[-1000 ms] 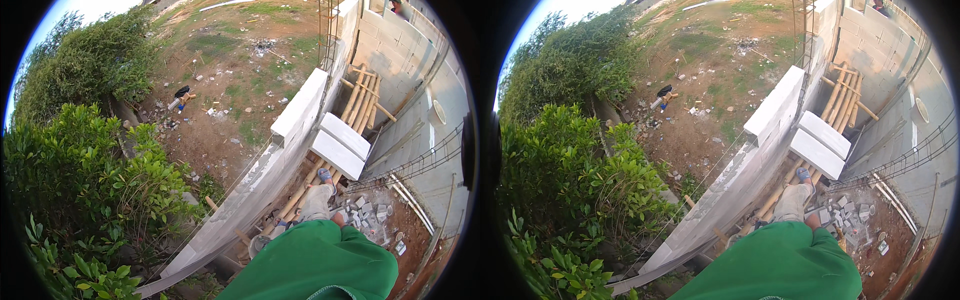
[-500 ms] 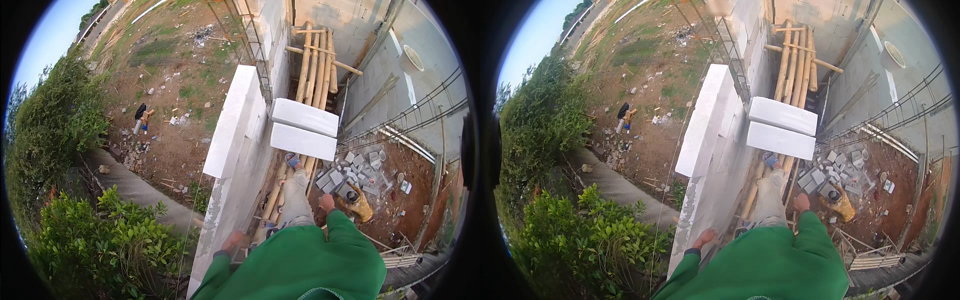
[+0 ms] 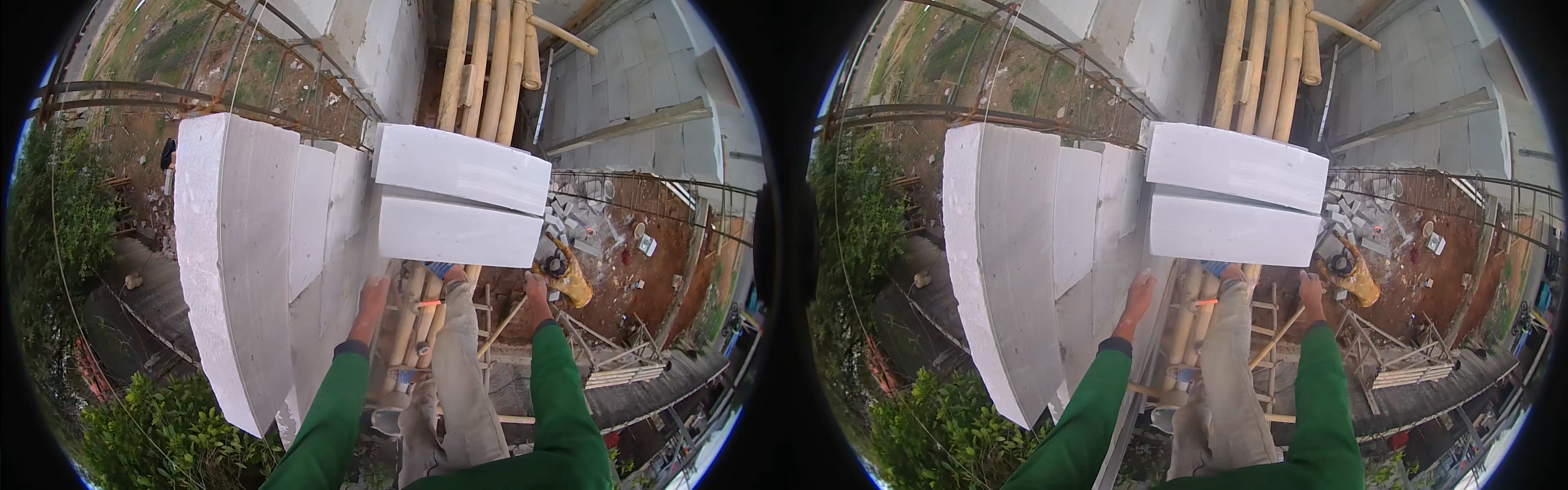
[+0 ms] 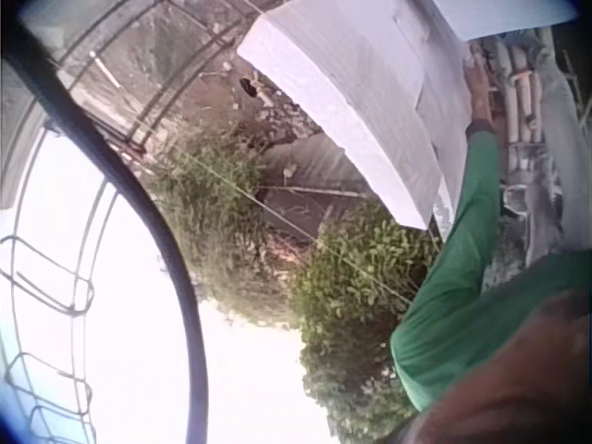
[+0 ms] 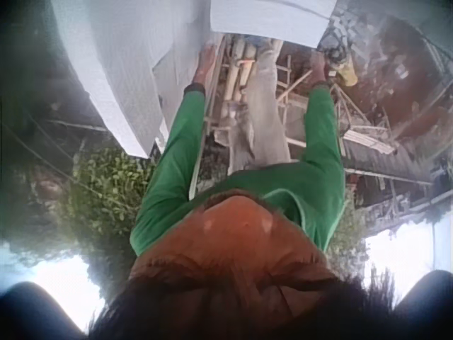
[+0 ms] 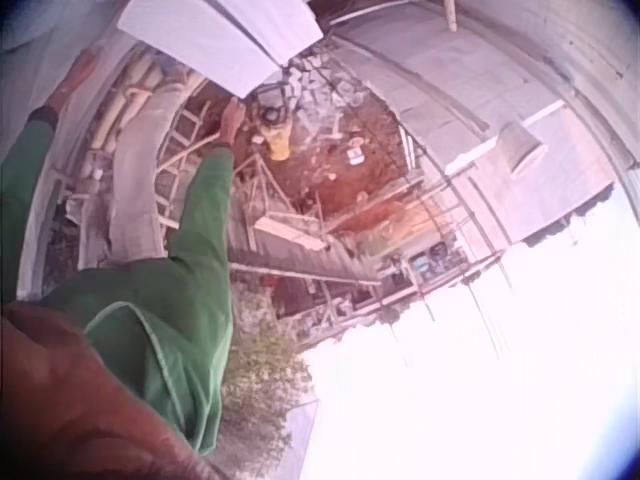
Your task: The person applies mortar to a wall using a trowel, places white rectangular tiles onto the mortar, and taps them into position with a hammer. The person repeats this process along the wall, adjusting tiles and smoothing mortar as needed.
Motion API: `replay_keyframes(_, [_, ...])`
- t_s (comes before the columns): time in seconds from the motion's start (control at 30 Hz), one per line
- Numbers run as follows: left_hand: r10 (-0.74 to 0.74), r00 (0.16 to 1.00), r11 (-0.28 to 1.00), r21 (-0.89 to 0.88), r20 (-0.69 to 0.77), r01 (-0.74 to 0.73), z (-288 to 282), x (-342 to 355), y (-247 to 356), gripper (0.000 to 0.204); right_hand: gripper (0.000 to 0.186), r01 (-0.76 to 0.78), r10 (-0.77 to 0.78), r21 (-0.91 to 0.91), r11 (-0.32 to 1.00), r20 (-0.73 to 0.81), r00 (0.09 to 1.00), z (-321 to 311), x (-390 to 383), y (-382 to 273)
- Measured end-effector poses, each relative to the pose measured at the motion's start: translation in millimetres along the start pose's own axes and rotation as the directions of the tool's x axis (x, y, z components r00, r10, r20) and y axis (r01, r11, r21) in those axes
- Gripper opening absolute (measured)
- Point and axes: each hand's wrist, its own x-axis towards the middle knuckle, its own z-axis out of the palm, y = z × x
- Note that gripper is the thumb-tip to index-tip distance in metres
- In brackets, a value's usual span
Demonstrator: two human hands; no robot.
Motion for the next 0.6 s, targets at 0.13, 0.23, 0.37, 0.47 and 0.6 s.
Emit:
replay_keyframes(0.13, [-0.047,0.980,0.999,-0.030,-0.196,0.042,28,122,-17,0.087,0.070,-0.071,0.127,0.322,0.944,-0.158,0.979,30,107,-1])
replay_keyframes(0.23, [-0.121,0.985,0.983,-0.156,-0.123,0.101,32,172,-18,0.090,0.074,-0.073,0.139,0.599,0.797,-0.064,0.988,40,146,1])
replay_keyframes(0.37, [-0.184,0.983,0.935,-0.312,-0.022,0.169,37,201,-30,0.085,0.081,-0.130,0.222,0.606,0.785,-0.080,0.972,68,150,-19])
replay_keyframes(0.47, [-0.195,0.980,0.917,-0.360,-0.037,0.169,50,198,-33,0.080,0.084,-0.159,0.228,0.549,0.821,-0.060,0.972,63,145,-21])
replay_keyframes(0.6, [-0.178,0.983,0.941,-0.303,-0.053,0.154,46,179,-24,0.075,0.094,-0.265,0.279,0.116,0.957,-0.124,0.952,39,141,-16])
